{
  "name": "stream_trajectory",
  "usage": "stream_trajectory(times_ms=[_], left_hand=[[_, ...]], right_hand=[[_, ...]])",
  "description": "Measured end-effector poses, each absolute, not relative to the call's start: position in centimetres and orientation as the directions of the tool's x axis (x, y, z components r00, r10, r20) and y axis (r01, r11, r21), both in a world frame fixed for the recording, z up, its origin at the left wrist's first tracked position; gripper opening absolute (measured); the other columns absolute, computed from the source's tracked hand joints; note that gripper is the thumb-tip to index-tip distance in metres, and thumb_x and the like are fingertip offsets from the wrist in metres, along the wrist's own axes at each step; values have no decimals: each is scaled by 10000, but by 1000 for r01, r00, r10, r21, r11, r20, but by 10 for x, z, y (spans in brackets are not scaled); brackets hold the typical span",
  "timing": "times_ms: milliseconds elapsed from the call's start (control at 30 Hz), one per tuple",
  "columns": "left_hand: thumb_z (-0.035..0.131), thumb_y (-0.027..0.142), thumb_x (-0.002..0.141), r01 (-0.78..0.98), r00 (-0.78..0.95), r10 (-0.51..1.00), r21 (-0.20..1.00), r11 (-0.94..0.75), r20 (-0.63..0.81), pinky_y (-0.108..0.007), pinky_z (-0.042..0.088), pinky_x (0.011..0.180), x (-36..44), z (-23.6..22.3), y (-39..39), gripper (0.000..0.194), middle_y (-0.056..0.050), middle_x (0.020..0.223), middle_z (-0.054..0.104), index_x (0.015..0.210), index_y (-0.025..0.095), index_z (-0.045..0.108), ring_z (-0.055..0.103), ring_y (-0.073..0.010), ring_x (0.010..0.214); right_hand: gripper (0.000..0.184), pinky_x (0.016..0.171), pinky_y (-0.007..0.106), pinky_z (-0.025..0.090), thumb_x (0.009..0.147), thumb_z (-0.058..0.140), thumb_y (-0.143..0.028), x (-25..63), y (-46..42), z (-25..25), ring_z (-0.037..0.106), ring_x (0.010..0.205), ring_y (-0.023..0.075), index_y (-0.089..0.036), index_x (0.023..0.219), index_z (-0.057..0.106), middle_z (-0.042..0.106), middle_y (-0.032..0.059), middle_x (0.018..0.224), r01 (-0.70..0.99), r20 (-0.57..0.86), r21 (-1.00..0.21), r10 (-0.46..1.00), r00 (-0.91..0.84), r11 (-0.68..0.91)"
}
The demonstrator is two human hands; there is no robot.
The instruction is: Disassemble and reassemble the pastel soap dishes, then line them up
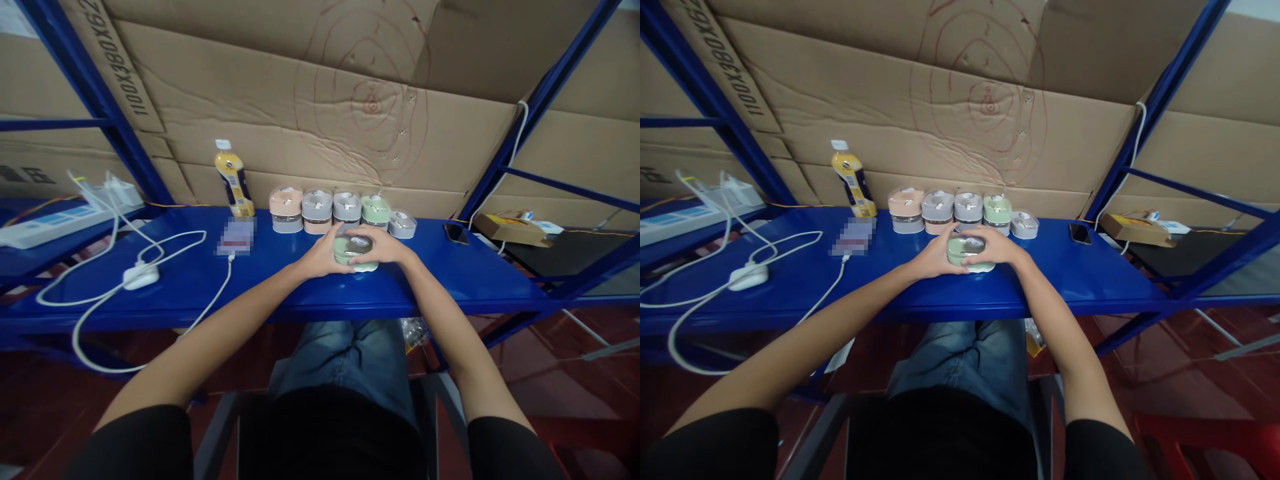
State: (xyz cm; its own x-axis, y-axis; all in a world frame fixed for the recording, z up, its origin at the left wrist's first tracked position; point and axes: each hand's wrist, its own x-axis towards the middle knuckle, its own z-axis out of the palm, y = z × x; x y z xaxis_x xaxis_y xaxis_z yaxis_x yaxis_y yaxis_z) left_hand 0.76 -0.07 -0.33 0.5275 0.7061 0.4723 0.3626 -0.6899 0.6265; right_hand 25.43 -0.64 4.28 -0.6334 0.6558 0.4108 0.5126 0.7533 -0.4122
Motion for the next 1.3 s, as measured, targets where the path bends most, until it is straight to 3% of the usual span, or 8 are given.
stream_trajectory(times_ms=[133,467,600,733,967,1133,1233,1300], left_hand=[[1036,532,611,368,539,684,593,-716,491,-707,375,1300,7,-5,-2,1432,-274,1772,354,1749,215,226,410,-516,1617],[1002,527,677,336,611,622,551,-764,490,-712,373,1308,7,1,-12,1334,-243,1785,337,1753,258,261,359,-506,1650],[1017,579,644,353,620,637,562,-748,459,-692,388,1303,6,0,-7,1322,-245,1739,417,1721,235,330,413,-500,1619],[1027,562,615,365,620,636,549,-752,459,-674,434,1269,2,0,0,1283,-235,1672,508,1678,215,396,503,-493,1554],[1020,497,624,304,505,649,586,-751,569,-651,487,1229,-5,7,-2,1307,-224,1507,641,1689,190,328,629,-444,1425],[930,480,777,241,286,683,639,-730,672,-596,577,1148,-4,10,1,1141,-212,1493,635,1691,239,291,720,-368,1295],[861,463,849,301,253,696,629,-717,672,-561,614,1092,-6,8,7,990,-201,1446,648,1653,215,341,749,-326,1202],[829,438,875,352,264,706,616,-705,657,-515,639,1021,-7,6,10,870,-187,1387,667,1596,194,409,754,-290,1119]], right_hand=[[869,1117,551,554,731,944,-616,252,-13,48,714,1196,358,-264,1496,729,770,121,1307,525,408,-387,651,-640,758],[887,1108,546,556,705,952,-621,250,-20,51,700,1192,360,-259,1486,735,752,119,1268,581,358,-350,679,-641,734],[941,1106,553,563,715,953,-635,252,-20,48,710,1197,367,-245,1532,695,747,133,1306,587,293,-380,695,-656,715],[1118,1162,583,542,671,988,-613,259,-19,43,675,1325,407,-254,1645,574,697,156,1461,565,252,-410,684,-685,716],[1134,1252,613,470,611,1001,-607,264,-13,36,636,1434,414,-265,1610,589,659,144,1576,519,357,-513,720,-595,684],[1048,1294,563,430,667,946,-632,280,-12,52,603,1479,392,-245,1577,597,651,141,1587,526,544,-548,755,-366,650],[1019,1277,573,435,755,867,-619,308,-5,64,567,1504,403,-185,1613,528,595,200,1612,680,686,-521,727,-25,515],[984,1250,576,446,845,785,-579,329,3,68,566,1489,399,-144,1659,444,571,240,1588,781,711,-562,643,286,274]])
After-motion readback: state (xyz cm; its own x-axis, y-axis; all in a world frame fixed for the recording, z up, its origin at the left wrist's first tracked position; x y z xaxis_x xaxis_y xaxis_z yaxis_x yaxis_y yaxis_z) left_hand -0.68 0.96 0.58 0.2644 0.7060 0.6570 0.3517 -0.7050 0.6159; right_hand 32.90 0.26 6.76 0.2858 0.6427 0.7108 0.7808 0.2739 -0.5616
